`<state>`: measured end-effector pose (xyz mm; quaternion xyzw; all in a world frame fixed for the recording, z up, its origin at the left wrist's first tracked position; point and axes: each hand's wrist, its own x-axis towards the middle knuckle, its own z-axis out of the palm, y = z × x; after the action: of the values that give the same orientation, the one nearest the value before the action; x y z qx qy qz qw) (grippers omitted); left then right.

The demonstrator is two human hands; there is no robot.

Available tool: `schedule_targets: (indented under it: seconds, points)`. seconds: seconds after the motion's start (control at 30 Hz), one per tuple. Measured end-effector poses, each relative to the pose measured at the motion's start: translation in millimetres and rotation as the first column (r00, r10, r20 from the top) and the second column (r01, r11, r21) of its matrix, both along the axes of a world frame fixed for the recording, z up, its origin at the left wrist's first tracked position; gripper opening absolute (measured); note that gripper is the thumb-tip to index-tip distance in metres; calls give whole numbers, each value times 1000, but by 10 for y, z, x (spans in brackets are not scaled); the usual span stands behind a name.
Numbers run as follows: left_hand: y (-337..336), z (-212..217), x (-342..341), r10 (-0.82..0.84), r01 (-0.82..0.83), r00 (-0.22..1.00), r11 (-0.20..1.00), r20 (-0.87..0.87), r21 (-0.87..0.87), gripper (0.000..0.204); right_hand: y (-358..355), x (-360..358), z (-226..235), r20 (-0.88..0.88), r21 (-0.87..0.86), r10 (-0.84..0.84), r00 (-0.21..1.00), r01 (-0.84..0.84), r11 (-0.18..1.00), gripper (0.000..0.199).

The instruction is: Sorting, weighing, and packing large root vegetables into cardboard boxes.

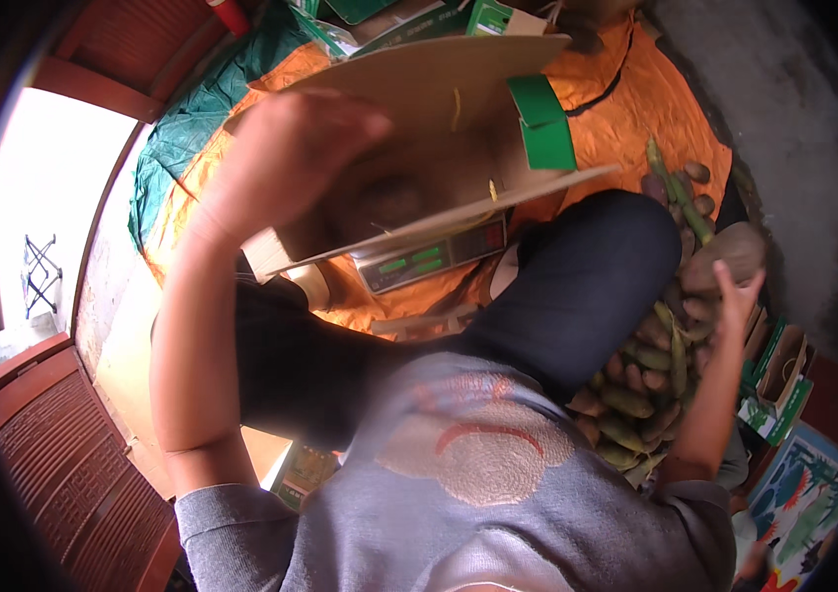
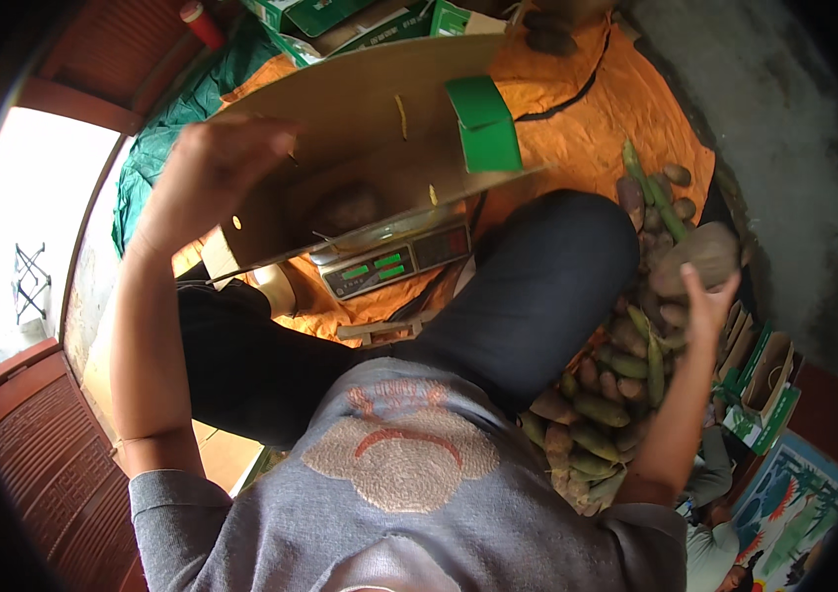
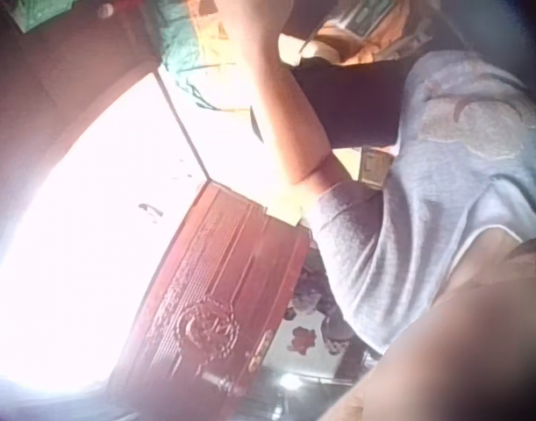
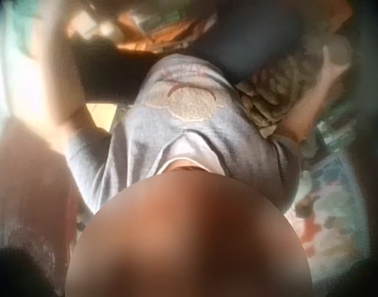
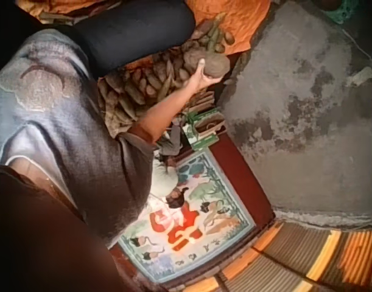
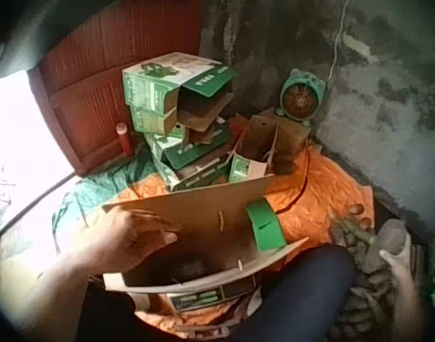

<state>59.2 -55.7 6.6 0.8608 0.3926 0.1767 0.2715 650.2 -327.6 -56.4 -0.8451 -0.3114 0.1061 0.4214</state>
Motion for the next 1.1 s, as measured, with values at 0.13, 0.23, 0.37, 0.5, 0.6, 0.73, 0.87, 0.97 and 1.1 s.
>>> schedule_targets:
  seconds: [0.13,0.23,0.37,0.5,0.6,0.73,0.87,0.97,1.1]
  points:
    - [-308,104,163,-57,60,988,998,-141,17,22,935,-583,1248,211,168,421,882,-457,873,90]
    - [-569,9,136,-179,193,948,981,-263,25,34,1651,-1541,1677,234,122,699,676,-734,668,100]
    - [-859,-230,128,-255,349,894,912,-368,216,38,2467,-2918,1482,267,-79,932,246,-958,275,103]
    - [-943,-410,119,-199,290,939,896,-281,336,27,2920,-3736,706,16,-319,989,-150,-938,-137,97]
    - [-940,-454,110,-131,226,959,888,-252,400,25,3043,-4062,116,-283,-607,951,-124,-745,-278,98]
    - [-947,-497,37,-95,159,980,905,-177,395,30,3144,-4083,-712,-367,-767,930,-1,-566,-304,108]
    - [-918,-502,-32,-106,165,978,922,-180,351,33,3312,-3937,-1218,-428,-814,904,16,-441,-377,110]
    - [-917,-504,-67,-124,175,976,934,-177,311,35,3355,-3809,-1557,-403,-850,904,-143,-308,-428,112]
    - [-897,-530,-78,-116,168,978,931,-175,324,36,3335,-3786,-1759,-413,-858,846,-338,-168,-486,111]
